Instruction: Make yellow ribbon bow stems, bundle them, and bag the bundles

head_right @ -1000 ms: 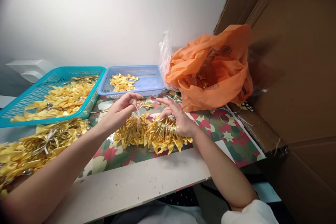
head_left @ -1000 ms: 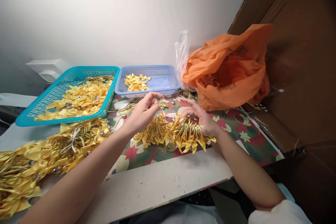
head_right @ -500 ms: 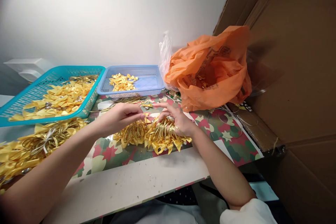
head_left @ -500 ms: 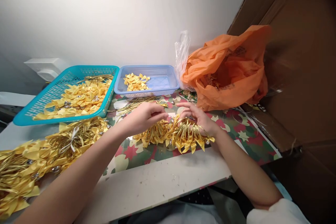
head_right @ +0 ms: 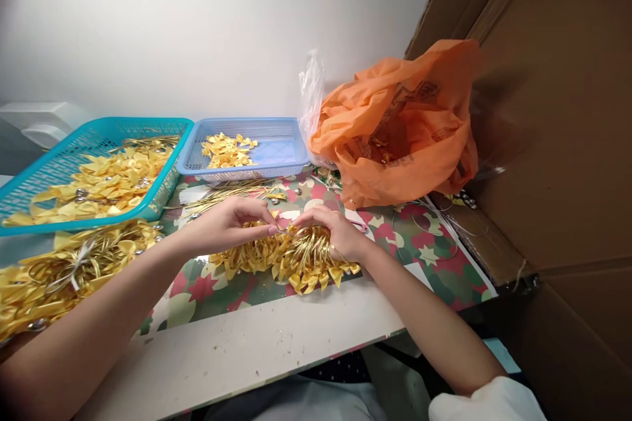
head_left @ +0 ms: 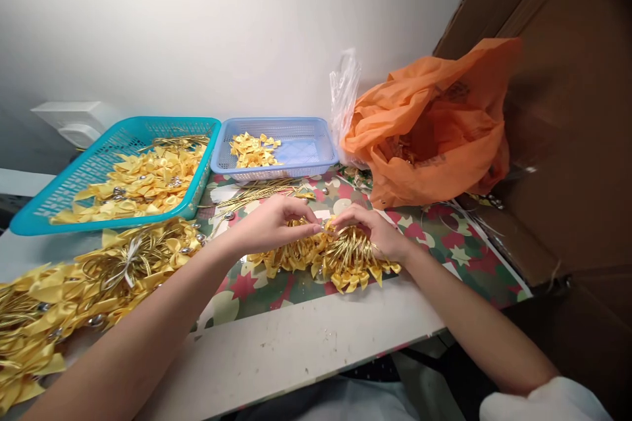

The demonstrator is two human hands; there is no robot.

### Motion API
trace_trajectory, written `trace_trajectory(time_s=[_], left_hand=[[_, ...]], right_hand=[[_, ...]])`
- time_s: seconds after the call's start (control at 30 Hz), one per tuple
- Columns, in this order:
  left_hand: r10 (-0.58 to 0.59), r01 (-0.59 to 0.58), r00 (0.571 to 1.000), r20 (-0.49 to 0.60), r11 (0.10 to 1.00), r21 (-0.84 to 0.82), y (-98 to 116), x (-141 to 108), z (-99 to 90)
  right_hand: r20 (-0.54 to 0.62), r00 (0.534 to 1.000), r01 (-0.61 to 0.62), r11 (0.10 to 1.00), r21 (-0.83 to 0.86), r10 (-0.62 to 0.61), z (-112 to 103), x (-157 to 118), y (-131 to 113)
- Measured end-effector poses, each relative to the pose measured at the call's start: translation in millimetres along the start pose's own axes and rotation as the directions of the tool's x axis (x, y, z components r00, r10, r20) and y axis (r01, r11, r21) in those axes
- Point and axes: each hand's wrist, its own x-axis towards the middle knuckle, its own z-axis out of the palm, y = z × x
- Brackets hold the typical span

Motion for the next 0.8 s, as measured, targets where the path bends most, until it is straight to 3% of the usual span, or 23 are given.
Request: trace_trajectory(time_s=[0.17,0.37,0.8], left_hand=[[0.017,-0.016,1.000,0.011,1.000,-0.005,-2.6,1.9,2.1],[0.020,-0.015,0.995,-0.098,0.999,0.052,-2.3,4.2,1.8],[0.128,-0.129,0.992,0.021,0.972,0.197,-1.6,3.9,9.3]], right_hand=[[-0.011,0.988,0.150,0.964,-0.222,-0.156,3.5,0.1,1.1],[-0.055,0.983,0.149,0.945,-0.291,-0.173,7.5,-3.3,4.3],[-0.086,0.977,0.154,0.920,-0.361,-0.197,10.6,-5.0,3.1]])
